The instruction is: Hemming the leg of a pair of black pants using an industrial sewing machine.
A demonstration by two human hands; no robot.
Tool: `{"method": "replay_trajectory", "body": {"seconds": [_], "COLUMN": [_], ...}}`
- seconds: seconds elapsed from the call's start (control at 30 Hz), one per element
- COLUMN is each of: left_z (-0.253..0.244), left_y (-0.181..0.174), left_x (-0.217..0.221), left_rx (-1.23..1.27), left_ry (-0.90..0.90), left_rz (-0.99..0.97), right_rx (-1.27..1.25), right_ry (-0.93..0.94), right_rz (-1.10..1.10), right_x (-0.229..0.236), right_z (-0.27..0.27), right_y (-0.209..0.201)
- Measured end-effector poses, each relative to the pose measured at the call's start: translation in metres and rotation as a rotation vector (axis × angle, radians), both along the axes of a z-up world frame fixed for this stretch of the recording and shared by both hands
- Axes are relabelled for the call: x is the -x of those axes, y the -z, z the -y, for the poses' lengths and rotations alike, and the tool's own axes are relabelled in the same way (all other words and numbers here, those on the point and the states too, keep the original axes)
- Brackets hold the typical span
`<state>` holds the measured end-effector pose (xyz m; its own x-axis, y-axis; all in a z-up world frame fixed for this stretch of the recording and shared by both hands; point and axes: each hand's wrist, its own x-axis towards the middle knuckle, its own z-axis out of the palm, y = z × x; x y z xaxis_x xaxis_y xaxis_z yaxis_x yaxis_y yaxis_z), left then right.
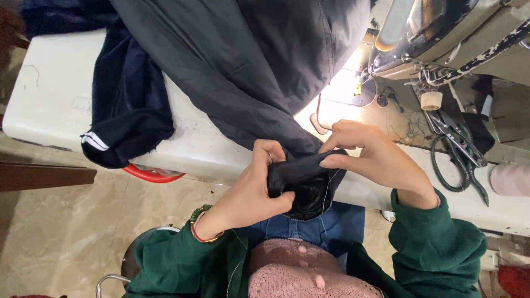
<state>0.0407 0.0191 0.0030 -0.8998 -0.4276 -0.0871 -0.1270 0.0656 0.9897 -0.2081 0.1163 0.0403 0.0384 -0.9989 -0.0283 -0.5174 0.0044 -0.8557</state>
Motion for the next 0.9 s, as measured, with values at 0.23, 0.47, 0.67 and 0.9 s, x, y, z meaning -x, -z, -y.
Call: {"method": "replay_trajectory", "body": {"seconds": [0.23, 0.47, 0.67, 0.9], "left_z": [-0.003, 0.004, -0.004, 0.014], "left_y": [0.010, -0.014, 0.003, -0.009], "left_x": [0.007, 0.006, 0.004, 0.003], "left_rx": [-0.101, 0.136, 0.590, 0.344], "left_ry": [-0.205, -0.163, -0.176, -0.121], "left_rz": [-0.163, -0.024, -0.096, 0.053], "right_rx": [0.041, 0.057, 0.059, 0.080], "right_ry": [-0.050, -0.041, -0.024, -0.046], "right_rz": [-0.071, -0.113, -0.081, -0.182], "right_x": [-0.009, -0.014, -0.018, -0.018], "right_z": [0.003, 0.002, 0.005, 0.013], "right_y": [-0.001, -0.002, 0.002, 0.003]}}
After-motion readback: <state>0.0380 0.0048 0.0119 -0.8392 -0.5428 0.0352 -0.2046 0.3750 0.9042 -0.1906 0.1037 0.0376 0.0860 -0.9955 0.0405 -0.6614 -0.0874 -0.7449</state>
